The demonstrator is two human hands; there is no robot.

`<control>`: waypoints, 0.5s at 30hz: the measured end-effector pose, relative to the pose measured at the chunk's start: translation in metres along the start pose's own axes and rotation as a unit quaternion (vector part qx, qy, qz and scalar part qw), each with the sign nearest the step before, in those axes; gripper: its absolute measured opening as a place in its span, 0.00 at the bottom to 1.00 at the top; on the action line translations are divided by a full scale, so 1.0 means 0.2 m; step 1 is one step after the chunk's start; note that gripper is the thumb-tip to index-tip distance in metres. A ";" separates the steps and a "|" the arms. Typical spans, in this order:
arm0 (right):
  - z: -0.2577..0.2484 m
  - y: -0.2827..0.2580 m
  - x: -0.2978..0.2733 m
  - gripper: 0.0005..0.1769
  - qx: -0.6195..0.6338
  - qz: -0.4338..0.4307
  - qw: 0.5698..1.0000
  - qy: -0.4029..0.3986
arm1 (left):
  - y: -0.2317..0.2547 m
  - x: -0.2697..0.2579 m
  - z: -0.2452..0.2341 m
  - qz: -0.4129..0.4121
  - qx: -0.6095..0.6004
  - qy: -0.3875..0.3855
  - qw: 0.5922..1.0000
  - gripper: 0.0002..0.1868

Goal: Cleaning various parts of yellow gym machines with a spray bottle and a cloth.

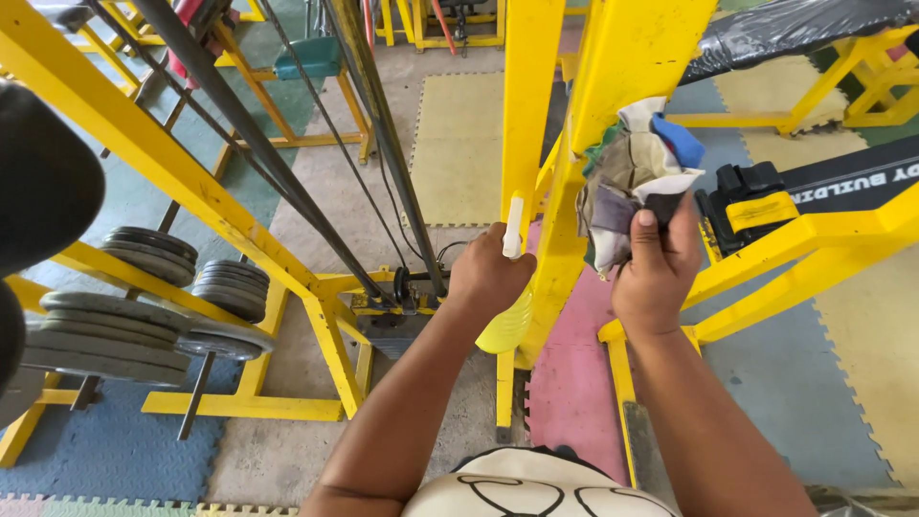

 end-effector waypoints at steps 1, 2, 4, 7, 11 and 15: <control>0.01 -0.01 -0.01 0.24 -0.038 -0.011 0.999 0.000 | 0.00 0.01 0.01 0.014 0.004 0.008 1.000 0.26; 0.01 0.00 -0.01 0.24 -0.038 -0.012 0.999 0.001 | 0.00 0.01 0.01 0.016 0.004 0.007 1.000 0.26; 0.01 0.03 -0.03 0.26 -0.063 -0.009 0.998 0.007 | 0.01 0.02 0.02 0.032 0.007 -0.008 0.999 0.28; 0.02 0.09 -0.03 0.27 -0.102 -0.007 0.995 0.013 | -0.03 0.03 0.03 0.036 0.011 -0.004 0.999 0.30; 0.09 0.09 -0.04 0.28 -0.072 -0.007 0.997 -0.016 | -0.05 0.02 0.05 0.018 0.018 -0.025 0.999 0.26; 0.20 0.02 -0.04 0.28 -0.092 -0.006 0.994 -0.051 | -0.01 0.02 -0.01 0.045 0.015 0.004 0.999 0.26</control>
Point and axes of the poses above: each hand's wrist, its own x-axis towards the middle knuckle, its own z-axis out of the palm, y = z × x, the point moved 9 cm from there along x, towards the middle knuckle, and after that the axes turned 14 degrees about z, right-handed, at the moved point
